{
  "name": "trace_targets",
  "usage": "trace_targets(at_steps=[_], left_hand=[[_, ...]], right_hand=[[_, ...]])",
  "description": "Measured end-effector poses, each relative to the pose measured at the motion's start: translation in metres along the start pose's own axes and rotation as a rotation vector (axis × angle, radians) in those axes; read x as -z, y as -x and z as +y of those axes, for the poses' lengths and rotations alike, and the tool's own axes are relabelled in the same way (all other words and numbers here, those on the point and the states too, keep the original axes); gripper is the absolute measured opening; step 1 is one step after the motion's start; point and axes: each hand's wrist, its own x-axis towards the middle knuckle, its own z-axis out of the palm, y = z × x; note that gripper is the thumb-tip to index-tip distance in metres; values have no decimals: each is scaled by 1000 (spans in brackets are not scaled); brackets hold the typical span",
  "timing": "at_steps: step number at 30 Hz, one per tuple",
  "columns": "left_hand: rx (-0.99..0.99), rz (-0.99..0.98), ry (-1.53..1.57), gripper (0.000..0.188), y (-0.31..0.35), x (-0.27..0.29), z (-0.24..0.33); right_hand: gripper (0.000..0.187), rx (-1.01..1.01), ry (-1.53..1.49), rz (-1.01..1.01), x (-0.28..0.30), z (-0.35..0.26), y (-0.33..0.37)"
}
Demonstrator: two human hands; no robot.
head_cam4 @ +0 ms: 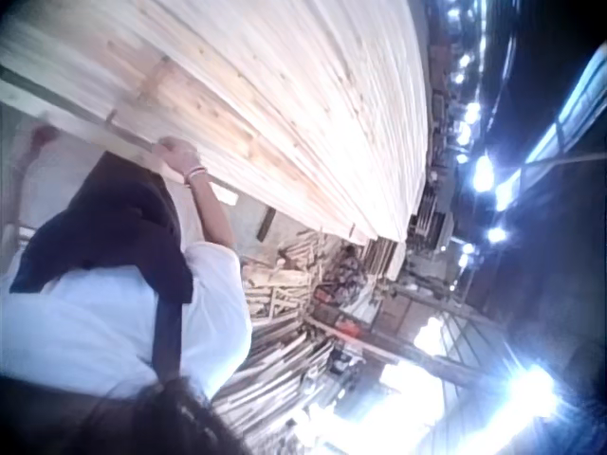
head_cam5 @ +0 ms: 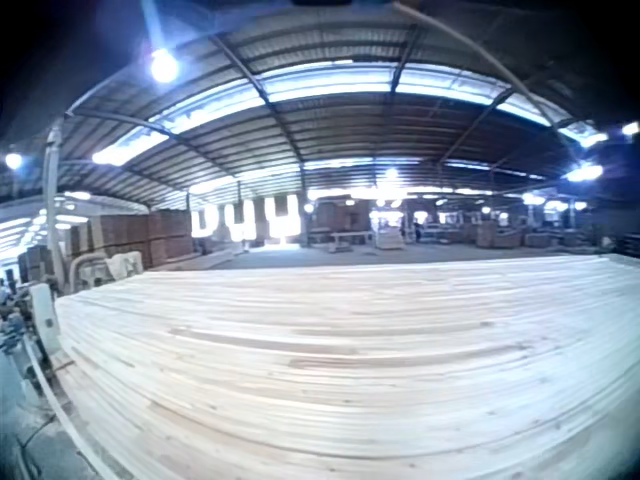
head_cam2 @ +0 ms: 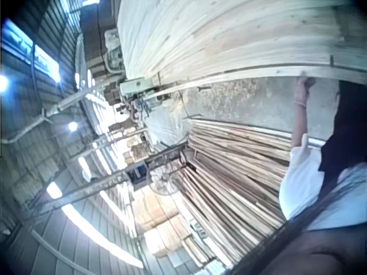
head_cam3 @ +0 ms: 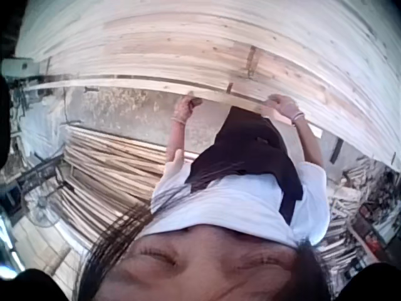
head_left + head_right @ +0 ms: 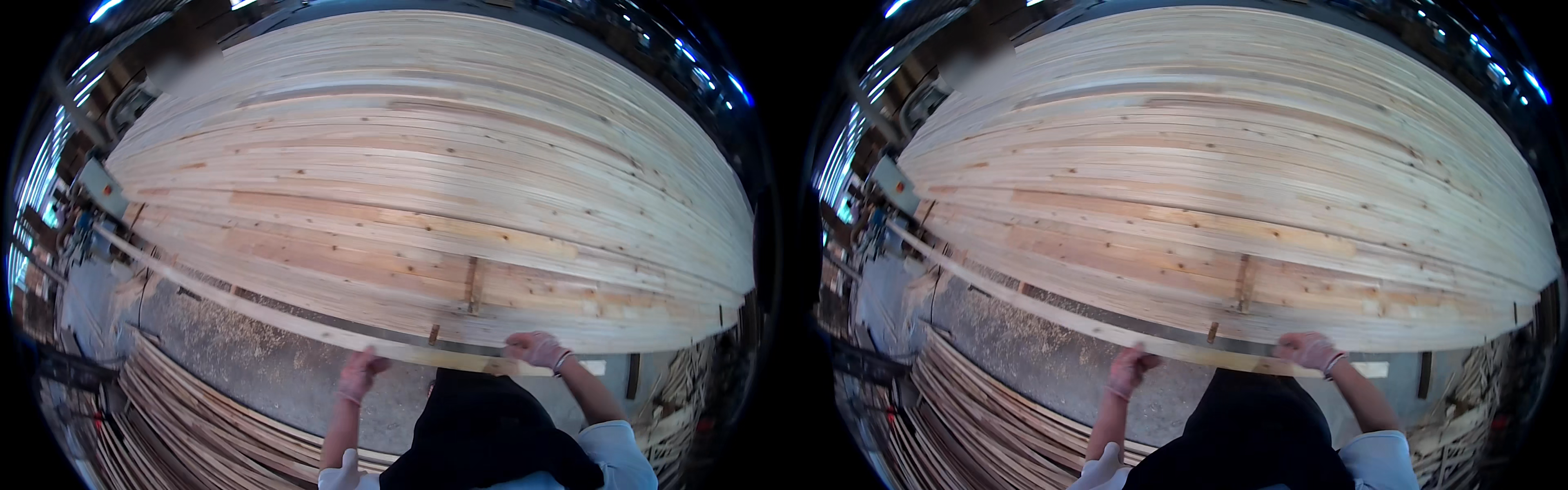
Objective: The person sorts through a stack of thin wood strips, picking them up one at a time by hand and placing them into a separate pile.
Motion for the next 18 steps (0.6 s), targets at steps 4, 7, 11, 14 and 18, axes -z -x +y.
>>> trace_targets(at_steps=[4, 7, 11, 14, 18], left_hand=[[-156, 123, 183, 20, -5, 50, 31], [-323, 57, 440, 29, 1, 70, 33], [4, -21, 281, 36, 28, -21, 1], [177, -366, 36, 43, 38, -72, -62], [145, -484, -94, 39, 32, -115, -95]], right_hand=[[57, -260, 272, -75, 10, 63, 49], [59, -235, -63, -123, 16, 25, 60], [61, -31, 5, -16, -21, -15, 18], [52, 205, 75, 61, -32, -58, -13], [45, 593, 281, 214, -5, -92, -21]])
